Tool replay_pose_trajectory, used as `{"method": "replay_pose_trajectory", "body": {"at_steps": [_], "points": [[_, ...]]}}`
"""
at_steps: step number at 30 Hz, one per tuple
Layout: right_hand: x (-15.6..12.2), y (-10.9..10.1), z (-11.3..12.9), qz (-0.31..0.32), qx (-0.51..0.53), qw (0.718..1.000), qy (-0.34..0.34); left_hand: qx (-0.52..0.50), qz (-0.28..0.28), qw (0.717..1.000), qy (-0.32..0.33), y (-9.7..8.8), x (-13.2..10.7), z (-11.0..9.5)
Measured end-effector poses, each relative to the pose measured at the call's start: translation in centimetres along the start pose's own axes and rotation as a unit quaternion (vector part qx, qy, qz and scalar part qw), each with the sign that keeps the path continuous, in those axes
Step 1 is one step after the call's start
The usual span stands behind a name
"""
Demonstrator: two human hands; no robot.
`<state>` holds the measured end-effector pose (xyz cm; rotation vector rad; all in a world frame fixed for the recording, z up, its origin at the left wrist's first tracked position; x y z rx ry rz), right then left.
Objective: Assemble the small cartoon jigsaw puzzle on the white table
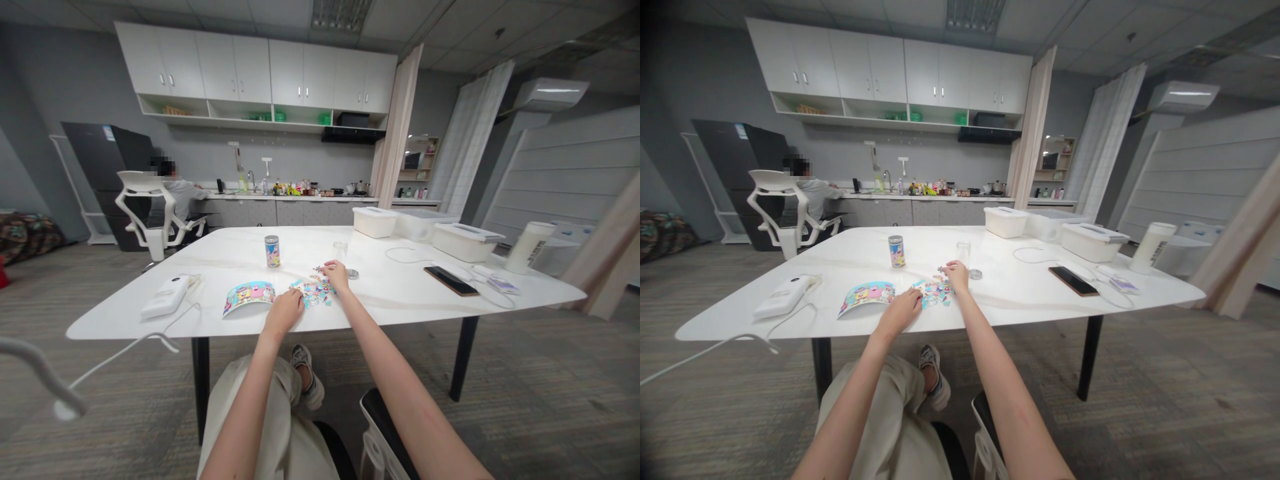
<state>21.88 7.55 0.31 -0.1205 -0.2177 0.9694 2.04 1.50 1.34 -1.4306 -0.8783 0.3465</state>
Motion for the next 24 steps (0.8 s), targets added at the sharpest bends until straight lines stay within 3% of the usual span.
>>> {"method": "replay_pose_trajectory", "body": {"at_steps": [11,18,24], "points": [[-0.3,0.4,-0.4,0.015,-0.189,0.979,-0.08,0.001,0.001,1.0,-0.001,-0.1,0.0,-0.1],[0.0,-0.6,-0.6,-0.06,-0.219,0.972,-0.069,-0.008,-0.01,1.0,0.019,0.4,0.2,0.2],[-0.2,-1.0,-0.1,-0.079,-0.238,0.967,-0.04,-0.007,-0.017,0.999,0.032,0.7,0.3,0.5]]}}
Point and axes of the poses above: each hand's wrist, its own x-axis towards the middle knuckle, its own y-axis out of the palm, z = x × y, the point moved 3 cm from there along x, towards the middle knuckle, and after that the axes turned 8 degrees about y, right-handed, at the moved point
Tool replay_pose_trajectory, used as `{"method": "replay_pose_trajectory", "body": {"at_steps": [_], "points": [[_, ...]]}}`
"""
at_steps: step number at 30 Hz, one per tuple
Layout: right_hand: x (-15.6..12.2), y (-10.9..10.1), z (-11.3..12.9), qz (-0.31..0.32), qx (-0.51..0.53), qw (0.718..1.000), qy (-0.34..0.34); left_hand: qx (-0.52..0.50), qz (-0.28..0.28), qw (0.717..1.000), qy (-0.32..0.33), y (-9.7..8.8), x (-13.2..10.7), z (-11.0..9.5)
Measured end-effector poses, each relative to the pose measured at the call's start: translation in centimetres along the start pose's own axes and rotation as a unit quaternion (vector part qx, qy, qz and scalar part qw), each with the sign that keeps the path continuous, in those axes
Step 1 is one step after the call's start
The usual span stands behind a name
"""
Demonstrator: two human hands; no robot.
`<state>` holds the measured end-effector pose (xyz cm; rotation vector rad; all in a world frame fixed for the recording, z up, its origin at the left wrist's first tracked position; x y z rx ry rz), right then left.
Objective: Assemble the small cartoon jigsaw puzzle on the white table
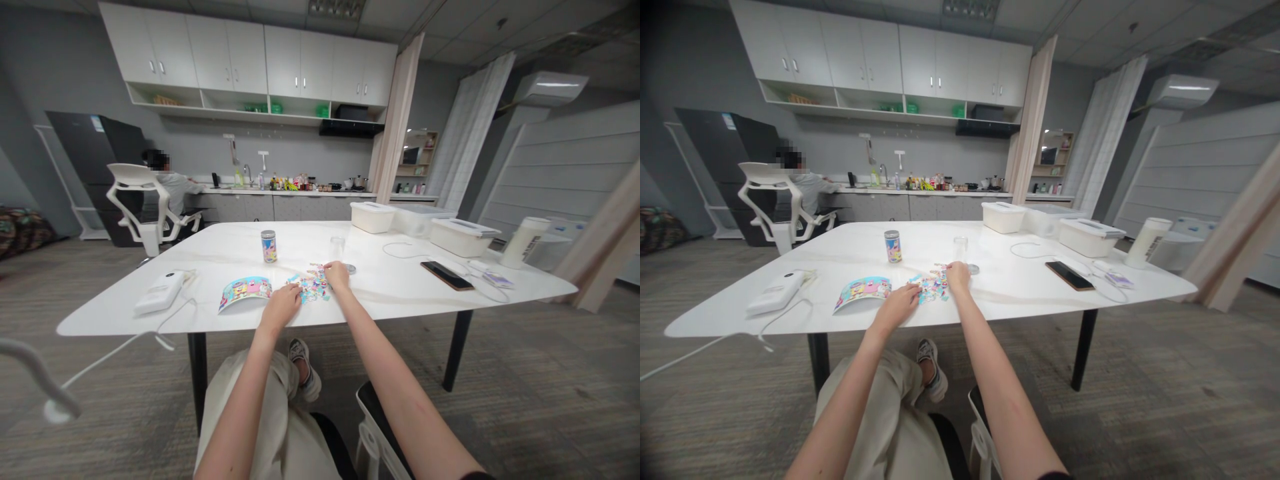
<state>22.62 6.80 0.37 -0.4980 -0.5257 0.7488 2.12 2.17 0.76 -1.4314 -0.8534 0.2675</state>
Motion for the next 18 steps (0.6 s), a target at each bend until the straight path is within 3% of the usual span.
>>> {"method": "replay_pose_trajectory", "body": {"at_steps": [7,13,18], "points": [[-0.2,-3.6,0.7,0.049,-0.019,0.998,-0.037,0.035,-0.019,0.998,-0.039,-0.5,-0.4,-0.3],[-4.8,-6.8,-2.7,0.127,-0.095,0.984,-0.086,0.087,-0.02,0.994,-0.06,-0.7,-0.6,-0.4],[-8.0,-6.6,-3.2,0.197,-0.203,0.95,-0.131,0.097,-0.009,0.995,-0.035,0.1,-0.5,0.1]]}}
Point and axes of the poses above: each hand's wrist, its own x-axis towards the middle knuckle, its own y-axis out of the palm, z = x × y, the point moved 3 cm from there along x, towards the middle knuckle, and after that the axes turned 8 degrees about y, right-handed, at the moved point
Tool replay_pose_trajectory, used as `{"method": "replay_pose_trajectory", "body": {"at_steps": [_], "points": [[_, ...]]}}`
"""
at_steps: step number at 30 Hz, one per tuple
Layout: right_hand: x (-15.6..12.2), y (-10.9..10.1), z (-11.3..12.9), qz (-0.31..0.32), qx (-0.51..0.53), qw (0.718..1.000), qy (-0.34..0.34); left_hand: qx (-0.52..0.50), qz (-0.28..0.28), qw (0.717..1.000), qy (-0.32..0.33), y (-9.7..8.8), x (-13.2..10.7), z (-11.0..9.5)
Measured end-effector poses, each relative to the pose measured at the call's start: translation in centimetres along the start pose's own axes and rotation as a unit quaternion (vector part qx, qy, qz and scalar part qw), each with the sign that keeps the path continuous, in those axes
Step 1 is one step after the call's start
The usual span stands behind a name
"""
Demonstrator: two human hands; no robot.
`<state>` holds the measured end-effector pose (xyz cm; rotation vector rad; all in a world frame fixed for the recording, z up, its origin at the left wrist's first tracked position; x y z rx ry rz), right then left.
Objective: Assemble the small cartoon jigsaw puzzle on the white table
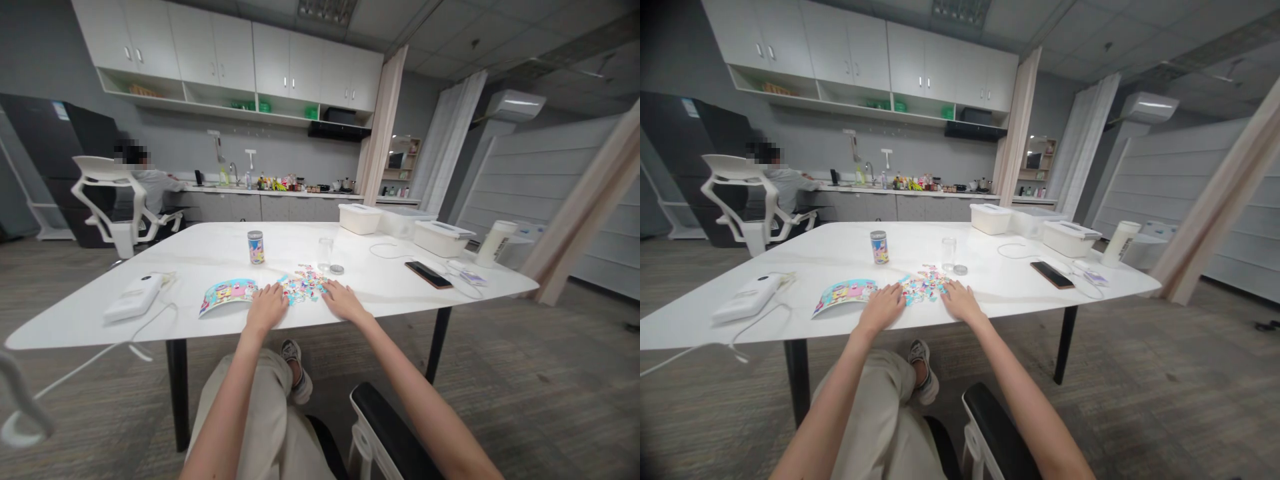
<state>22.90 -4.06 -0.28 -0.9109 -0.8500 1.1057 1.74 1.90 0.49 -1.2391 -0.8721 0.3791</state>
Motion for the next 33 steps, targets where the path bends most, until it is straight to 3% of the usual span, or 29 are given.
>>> {"method": "replay_pose_trajectory", "body": {"at_steps": [8,15,20,25,33], "points": [[0.1,-0.3,0.3,-0.046,0.017,0.999,-0.001,-0.037,-0.029,0.996,0.075,0.9,0.4,0.2],[0.2,0.2,0.5,-0.111,0.002,0.992,-0.055,-0.064,-0.069,0.991,0.098,1.2,0.8,0.4],[0.1,0.2,0.8,-0.138,-0.018,0.984,-0.112,-0.092,-0.058,0.988,0.11,0.6,0.7,0.2],[-0.1,-0.1,1.0,-0.124,-0.03,0.983,-0.13,-0.116,-0.028,0.985,0.126,0.5,0.8,-0.1],[-0.4,-0.7,0.8,-0.148,-0.059,0.987,-0.011,-0.074,-0.029,0.992,0.096,0.3,0.6,-0.4]]}}
Point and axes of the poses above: each hand's wrist, its own x-axis towards the middle knuckle, its own y-axis out of the palm, z = x × y, the point moved 3 cm from there along x, towards the middle knuckle, and after that the axes turned 8 degrees about y, right-handed, at the moved point
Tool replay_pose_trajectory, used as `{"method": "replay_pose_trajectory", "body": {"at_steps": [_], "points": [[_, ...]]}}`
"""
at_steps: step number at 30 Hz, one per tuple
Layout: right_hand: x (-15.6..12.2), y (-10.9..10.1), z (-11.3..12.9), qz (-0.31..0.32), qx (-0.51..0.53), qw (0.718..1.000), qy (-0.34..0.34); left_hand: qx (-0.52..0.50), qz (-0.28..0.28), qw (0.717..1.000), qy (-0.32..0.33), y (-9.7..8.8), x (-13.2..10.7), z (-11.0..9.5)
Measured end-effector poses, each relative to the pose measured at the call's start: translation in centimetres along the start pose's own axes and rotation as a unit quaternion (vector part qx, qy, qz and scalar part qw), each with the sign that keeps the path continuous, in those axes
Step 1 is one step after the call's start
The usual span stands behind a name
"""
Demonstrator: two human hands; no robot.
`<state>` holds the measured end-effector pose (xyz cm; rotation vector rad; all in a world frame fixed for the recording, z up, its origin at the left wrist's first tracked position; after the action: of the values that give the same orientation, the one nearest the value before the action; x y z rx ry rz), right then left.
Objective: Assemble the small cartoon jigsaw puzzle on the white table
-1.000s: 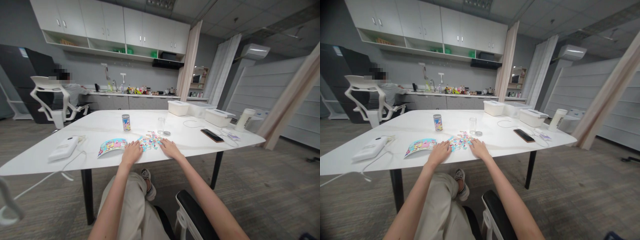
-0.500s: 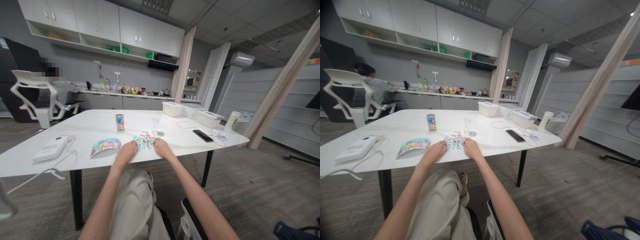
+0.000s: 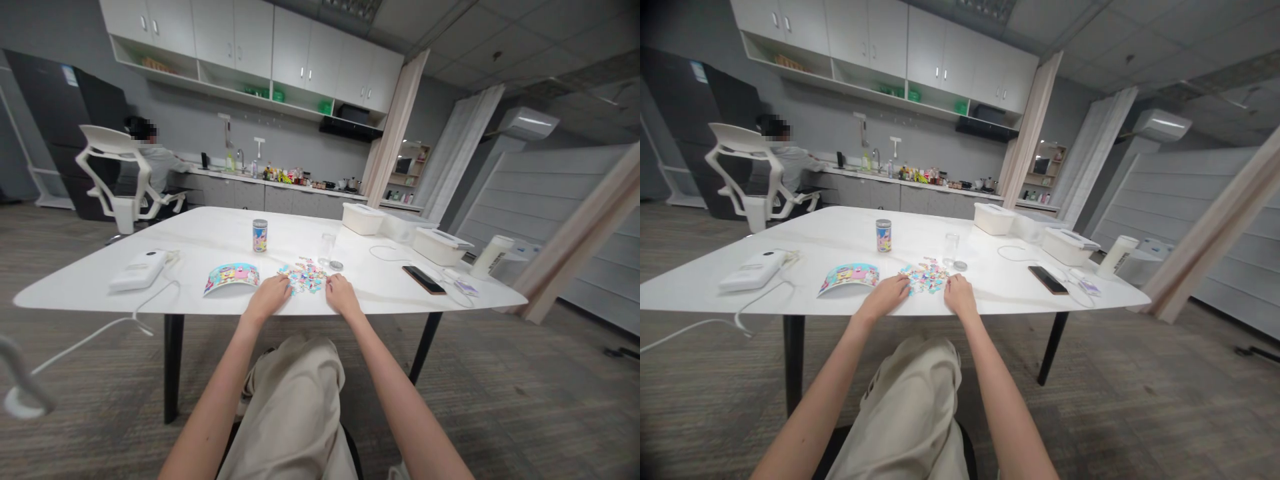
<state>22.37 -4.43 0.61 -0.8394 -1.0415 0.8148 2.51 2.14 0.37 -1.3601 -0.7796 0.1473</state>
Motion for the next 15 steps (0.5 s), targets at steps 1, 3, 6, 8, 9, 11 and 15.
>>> {"method": "replay_pose_trajectory", "body": {"at_steps": [1,3,6,8,9,11,15], "points": [[-0.04,0.0,0.02,0.001,0.003,1.0,-0.005,0.002,-0.002,1.0,-0.001,-0.08,-0.02,-0.03],[-0.14,0.01,0.11,0.004,0.012,0.999,-0.035,-0.003,-0.011,1.0,-0.006,-0.27,-0.09,-0.01],[-0.3,0.09,0.26,0.019,0.034,0.994,-0.099,-0.016,-0.018,1.0,0.005,-0.48,-0.22,0.05],[-0.36,0.17,0.3,0.033,0.055,0.988,-0.137,-0.023,-0.014,0.999,0.026,-0.5,-0.3,0.03],[-0.37,0.22,0.29,0.04,0.066,0.986,-0.15,-0.026,-0.011,0.999,0.034,-0.49,-0.33,0.03],[-0.34,0.31,0.2,0.048,0.084,0.982,-0.163,-0.029,-0.011,0.999,0.034,-0.45,-0.38,0.06],[-0.25,0.45,-0.11,0.041,0.092,0.984,-0.145,-0.017,-0.016,1.0,0.014,-0.38,-0.41,0.09]]}}
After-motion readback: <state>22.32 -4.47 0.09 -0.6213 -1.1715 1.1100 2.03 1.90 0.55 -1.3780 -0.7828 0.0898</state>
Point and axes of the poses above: each hand's wrist, its own x-axis towards the middle knuckle, its own y-axis out of the palm, z = x × y, the point moved 3 cm from there along x, towards the middle knuckle, and after that the axes turned 8 degrees about y, right-handed, at the moved point
